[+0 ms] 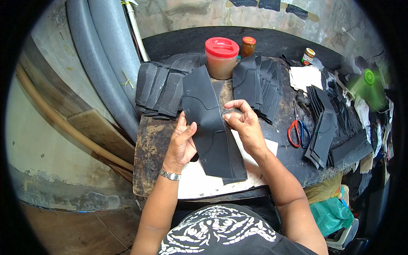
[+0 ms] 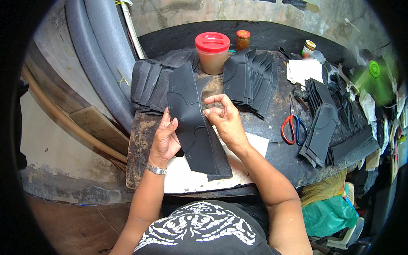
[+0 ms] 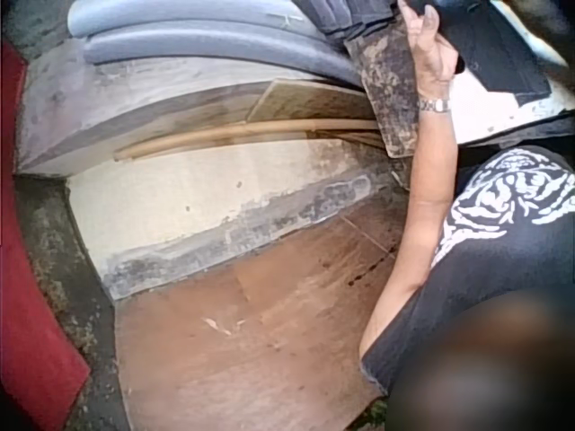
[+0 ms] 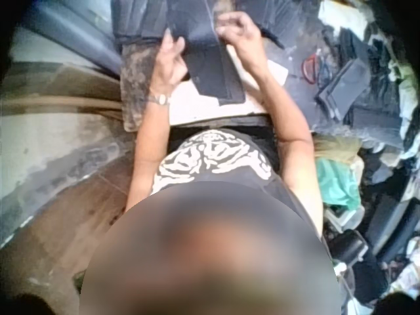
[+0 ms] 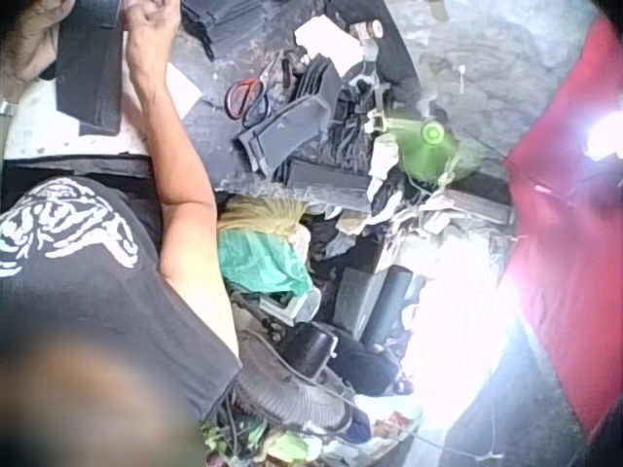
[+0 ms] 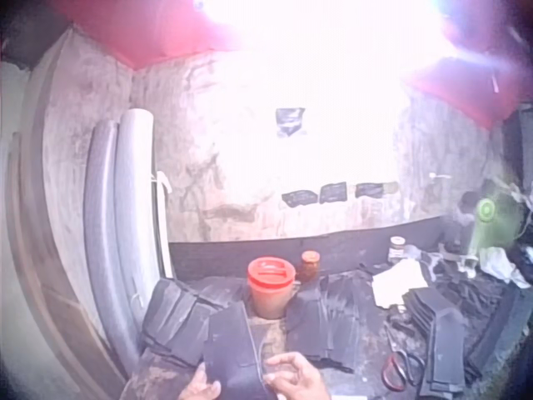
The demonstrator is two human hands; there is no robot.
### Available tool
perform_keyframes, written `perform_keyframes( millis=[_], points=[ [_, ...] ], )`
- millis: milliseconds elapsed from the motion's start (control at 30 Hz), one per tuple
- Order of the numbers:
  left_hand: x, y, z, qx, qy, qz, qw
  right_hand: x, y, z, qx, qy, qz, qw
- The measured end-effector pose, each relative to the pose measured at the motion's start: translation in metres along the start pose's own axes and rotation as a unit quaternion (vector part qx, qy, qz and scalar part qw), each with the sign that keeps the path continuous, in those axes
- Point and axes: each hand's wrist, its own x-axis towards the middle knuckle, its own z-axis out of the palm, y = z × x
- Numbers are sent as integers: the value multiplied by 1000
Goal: The person repeatedly picks up black fabric pieces from a workbench, folds each piece in half, and places it back on the bench. The person handles the pieces one at a time, turning them over and aligning edges before folding.
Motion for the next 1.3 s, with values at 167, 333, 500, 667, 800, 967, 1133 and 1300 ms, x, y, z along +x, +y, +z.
perform_keyframes(
  millis=[167,333,500,667,800,967,1133,1300],
  points=[
    [1,-3,1,14,44,4,999,-2,-1,4,-12,-4,-42,999],
    [-1,-5,4,-17,2,5,1000,-10,-5,8,-40,-1,-73,997],
    [-1,-7,8,-26,-10,8,1000,-13,-7,10,-49,4,-103,993],
    [-2,-13,12,-17,-11,20,1000,-12,-4,11,-147,2,-147,978],
    [-2,-16,9,-21,0,29,999,-11,-6,10,-167,1,-168,972],
    [-3,-6,0,-19,37,17,999,-12,-16,3,-162,-61,-157,972],
    [-4,4,3,-96,-56,-37,993,-14,-23,0,-135,-145,-129,972],
    [-5,9,8,-9,-21,57,998,-17,-26,2,-178,-174,-95,964]
  ],
)
